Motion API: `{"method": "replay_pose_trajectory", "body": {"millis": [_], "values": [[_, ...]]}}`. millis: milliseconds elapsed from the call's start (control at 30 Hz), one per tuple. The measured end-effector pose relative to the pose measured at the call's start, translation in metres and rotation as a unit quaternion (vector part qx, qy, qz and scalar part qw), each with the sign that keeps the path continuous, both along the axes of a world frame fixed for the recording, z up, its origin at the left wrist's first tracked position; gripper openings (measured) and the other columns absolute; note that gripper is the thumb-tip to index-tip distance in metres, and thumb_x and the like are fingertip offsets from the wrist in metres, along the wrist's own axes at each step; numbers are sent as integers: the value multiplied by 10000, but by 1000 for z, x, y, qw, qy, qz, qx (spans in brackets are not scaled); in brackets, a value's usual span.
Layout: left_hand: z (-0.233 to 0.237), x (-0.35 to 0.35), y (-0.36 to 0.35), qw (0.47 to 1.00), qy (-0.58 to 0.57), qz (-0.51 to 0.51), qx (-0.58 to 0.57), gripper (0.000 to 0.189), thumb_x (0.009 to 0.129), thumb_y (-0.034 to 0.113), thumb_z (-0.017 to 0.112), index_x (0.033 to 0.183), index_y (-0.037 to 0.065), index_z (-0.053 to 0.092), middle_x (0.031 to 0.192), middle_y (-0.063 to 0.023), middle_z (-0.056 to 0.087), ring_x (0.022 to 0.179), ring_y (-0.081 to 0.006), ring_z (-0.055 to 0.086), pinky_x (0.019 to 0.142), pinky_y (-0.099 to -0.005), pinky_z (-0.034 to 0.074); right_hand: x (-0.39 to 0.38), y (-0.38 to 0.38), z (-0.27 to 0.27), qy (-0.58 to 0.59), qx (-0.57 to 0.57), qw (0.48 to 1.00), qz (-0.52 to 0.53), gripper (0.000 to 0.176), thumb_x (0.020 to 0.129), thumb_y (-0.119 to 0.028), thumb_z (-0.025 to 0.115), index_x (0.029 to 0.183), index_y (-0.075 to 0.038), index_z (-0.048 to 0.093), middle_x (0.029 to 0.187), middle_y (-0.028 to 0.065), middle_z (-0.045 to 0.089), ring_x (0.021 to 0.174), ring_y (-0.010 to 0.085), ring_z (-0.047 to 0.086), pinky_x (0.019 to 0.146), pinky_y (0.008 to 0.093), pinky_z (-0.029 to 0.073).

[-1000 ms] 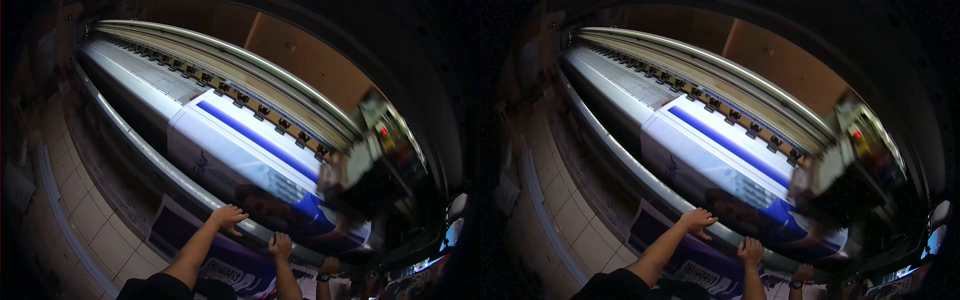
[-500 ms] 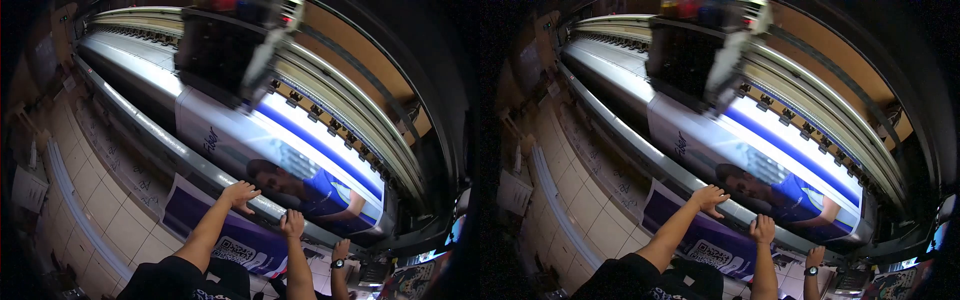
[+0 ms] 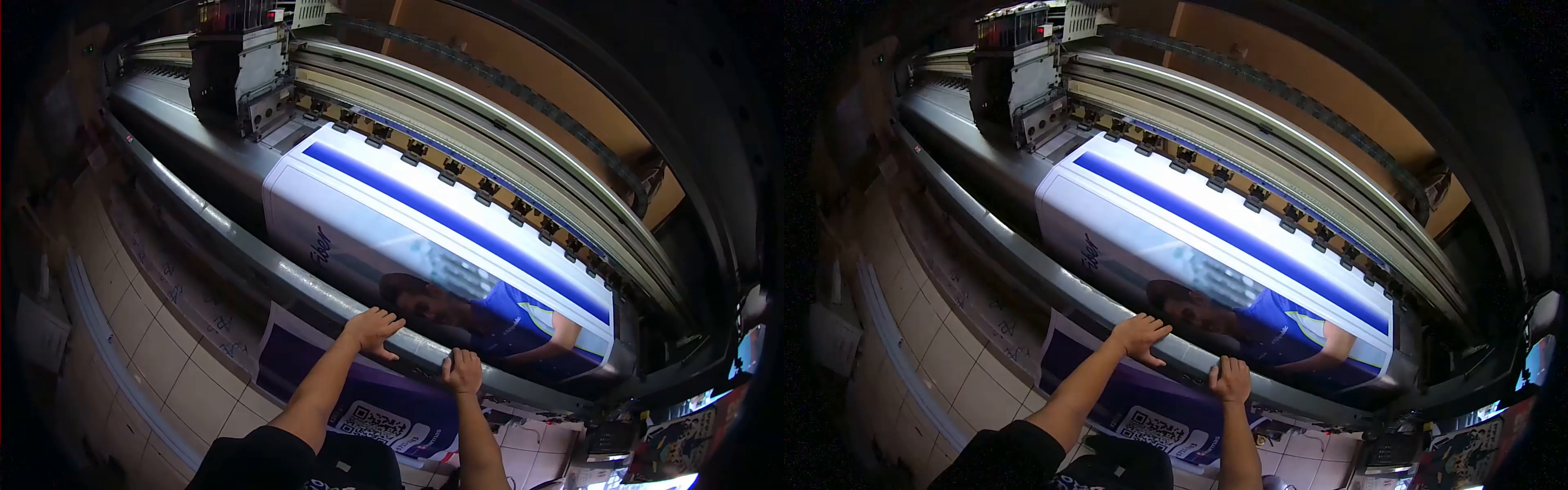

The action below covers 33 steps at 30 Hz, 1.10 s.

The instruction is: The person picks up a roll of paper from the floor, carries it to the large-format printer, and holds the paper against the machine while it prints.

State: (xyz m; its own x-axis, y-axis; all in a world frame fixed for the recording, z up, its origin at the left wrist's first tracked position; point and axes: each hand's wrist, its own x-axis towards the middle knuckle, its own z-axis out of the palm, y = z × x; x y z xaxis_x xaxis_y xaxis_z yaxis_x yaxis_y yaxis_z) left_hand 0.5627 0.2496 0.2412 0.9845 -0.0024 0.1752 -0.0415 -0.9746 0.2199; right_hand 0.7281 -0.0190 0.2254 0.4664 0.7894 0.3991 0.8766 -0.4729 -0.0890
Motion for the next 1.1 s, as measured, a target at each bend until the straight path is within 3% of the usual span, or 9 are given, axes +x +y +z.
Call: {"method": "replay_pose_trajectory", "body": {"millis": [600, 767, 1100], "values": [[-2, 3, -3, 999, -50, 5, 8, 900, 669, 728, 744, 1243, 48, 613, 1053, -143, 631, 961, -314, 625, 906, -409, 484, -1, -3, 8, 17, 24, 1000, 4, 317, 847, -304, 626, 1027, -47, 663, 928, 130, 612, 933, 312, 589, 872, 430, 482], [1, 3, -3, 999, -25, 5, 21, 954, 668, 741, 744, 1295, 40, 582, 1074, -155, 625, 983, -326, 620, 938, -422, 476, -2, -4, 5, 57, 26, 998, -11, 319, 840, -318, 608, 1016, -58, 663, 935, 119, 621, 932, 310, 585, 880, 435, 479], [-3, 4, -7, 998, -53, -5, 18, 919, 629, 714, 787, 1225, 41, 593, 1022, -122, 609, 940, -304, 609, 865, -412, 473, 8, -12, -3, 36, 32, 999, 7, 348, 839, -337, 624, 1025, -46, 669, 923, 121, 617, 934, 308, 589, 879, 439, 487]]}}
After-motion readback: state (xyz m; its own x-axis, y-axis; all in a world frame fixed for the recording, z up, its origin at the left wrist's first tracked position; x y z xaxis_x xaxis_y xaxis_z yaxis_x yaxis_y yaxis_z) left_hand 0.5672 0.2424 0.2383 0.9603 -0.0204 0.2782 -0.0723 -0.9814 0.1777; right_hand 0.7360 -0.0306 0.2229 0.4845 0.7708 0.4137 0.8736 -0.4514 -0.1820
